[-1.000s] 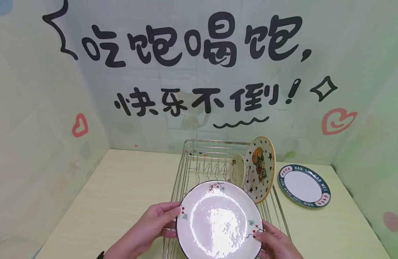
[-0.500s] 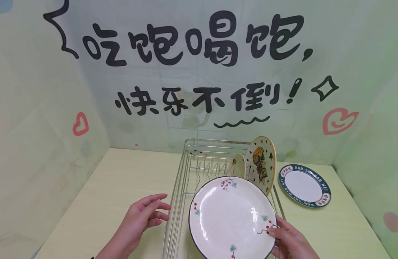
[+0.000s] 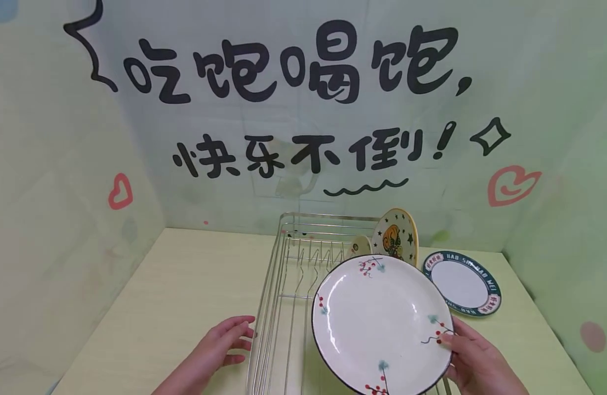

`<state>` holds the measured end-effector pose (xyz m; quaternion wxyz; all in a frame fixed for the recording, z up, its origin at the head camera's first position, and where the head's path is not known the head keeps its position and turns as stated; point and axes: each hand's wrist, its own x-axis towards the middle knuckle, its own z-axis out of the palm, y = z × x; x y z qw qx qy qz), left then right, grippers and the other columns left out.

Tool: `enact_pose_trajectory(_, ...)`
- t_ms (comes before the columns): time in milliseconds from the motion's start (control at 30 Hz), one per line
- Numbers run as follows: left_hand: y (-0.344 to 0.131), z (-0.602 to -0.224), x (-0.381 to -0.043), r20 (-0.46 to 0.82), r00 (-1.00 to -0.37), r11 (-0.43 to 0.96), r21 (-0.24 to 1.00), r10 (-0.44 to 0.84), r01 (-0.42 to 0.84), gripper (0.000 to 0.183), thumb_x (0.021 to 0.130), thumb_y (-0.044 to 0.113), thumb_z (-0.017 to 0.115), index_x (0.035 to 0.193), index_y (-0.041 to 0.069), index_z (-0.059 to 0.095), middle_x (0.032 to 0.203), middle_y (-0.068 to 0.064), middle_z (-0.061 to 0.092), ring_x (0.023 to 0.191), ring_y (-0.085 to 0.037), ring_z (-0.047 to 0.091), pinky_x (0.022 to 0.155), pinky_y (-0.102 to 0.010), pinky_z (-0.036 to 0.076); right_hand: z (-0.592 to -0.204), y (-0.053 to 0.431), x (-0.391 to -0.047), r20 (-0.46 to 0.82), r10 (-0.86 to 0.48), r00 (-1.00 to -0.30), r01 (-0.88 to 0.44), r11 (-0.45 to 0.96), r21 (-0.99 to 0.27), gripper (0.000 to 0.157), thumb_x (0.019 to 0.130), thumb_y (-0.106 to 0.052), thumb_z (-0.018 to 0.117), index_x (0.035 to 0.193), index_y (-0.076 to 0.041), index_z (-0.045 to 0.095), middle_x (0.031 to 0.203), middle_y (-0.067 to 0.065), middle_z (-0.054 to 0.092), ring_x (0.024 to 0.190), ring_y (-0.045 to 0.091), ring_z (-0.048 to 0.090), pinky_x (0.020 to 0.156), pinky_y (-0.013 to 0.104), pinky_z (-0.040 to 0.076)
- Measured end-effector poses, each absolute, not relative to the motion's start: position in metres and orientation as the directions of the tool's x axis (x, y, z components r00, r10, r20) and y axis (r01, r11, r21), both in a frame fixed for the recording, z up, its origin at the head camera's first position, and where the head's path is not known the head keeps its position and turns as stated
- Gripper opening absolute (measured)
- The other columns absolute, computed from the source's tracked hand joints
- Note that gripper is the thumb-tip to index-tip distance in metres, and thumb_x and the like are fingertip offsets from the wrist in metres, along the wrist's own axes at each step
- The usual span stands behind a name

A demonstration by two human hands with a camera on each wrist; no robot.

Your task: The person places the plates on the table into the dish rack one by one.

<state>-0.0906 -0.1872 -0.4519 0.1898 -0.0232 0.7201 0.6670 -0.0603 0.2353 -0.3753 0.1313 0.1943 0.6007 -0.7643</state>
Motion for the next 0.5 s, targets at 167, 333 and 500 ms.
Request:
enact_pose_trajectory(167, -0.176, -0.457, -0.089, -0.33, -0.876, 0.095, 0.944, 0.353, -0.317, 0.068, 0.098, 0.049, 0.035, 0.135, -0.009, 0.036, 0.117, -0.015, 0.053, 0.099, -0.025, 0.056, 0.079, -0.038, 0.051, -0.366, 0.258, -0.061, -0.261, -0.087, -0.961, 0.275, -0.266, -0.924, 0.036, 0.099, -0.009, 0.043, 0.104, -0.034, 0.068, 0.104, -0.004, 0.065, 0.088, 0.015, 0.06, 0.076, 0.029, 0.052)
enact_pose_trajectory(333, -0.169, -0.461, -0.087, -0.34, -0.851, 0.038, 0.934, 0.401, -0.356, 0.073, 0.099, 0.051, 0.029, 0.133, -0.014, 0.035, 0.112, -0.017, 0.054, 0.093, -0.026, 0.057, 0.077, -0.041, 0.052, -0.347, 0.277, -0.067, -0.079, -0.178, -0.981, 0.124, -0.253, -0.96, 0.038, 0.1, -0.002, 0.036, 0.111, -0.02, 0.068, 0.106, -0.004, 0.063, 0.087, 0.014, 0.061, 0.076, 0.029, 0.052)
enact_pose_trajectory(500, -0.166, -0.465, -0.089, -0.35, -0.847, 0.005, 0.925, 0.4, -0.38, 0.071, 0.099, 0.05, 0.029, 0.129, -0.014, 0.035, 0.099, -0.013, 0.057, 0.085, -0.025, 0.06, 0.072, -0.041, 0.053, -0.328, 0.285, -0.076, -0.021, -0.246, -0.969, 0.059, -0.15, -0.987, 0.038, 0.1, 0.0, 0.034, 0.12, -0.014, 0.063, 0.11, -0.002, 0.061, 0.094, 0.014, 0.059, 0.077, 0.028, 0.05)
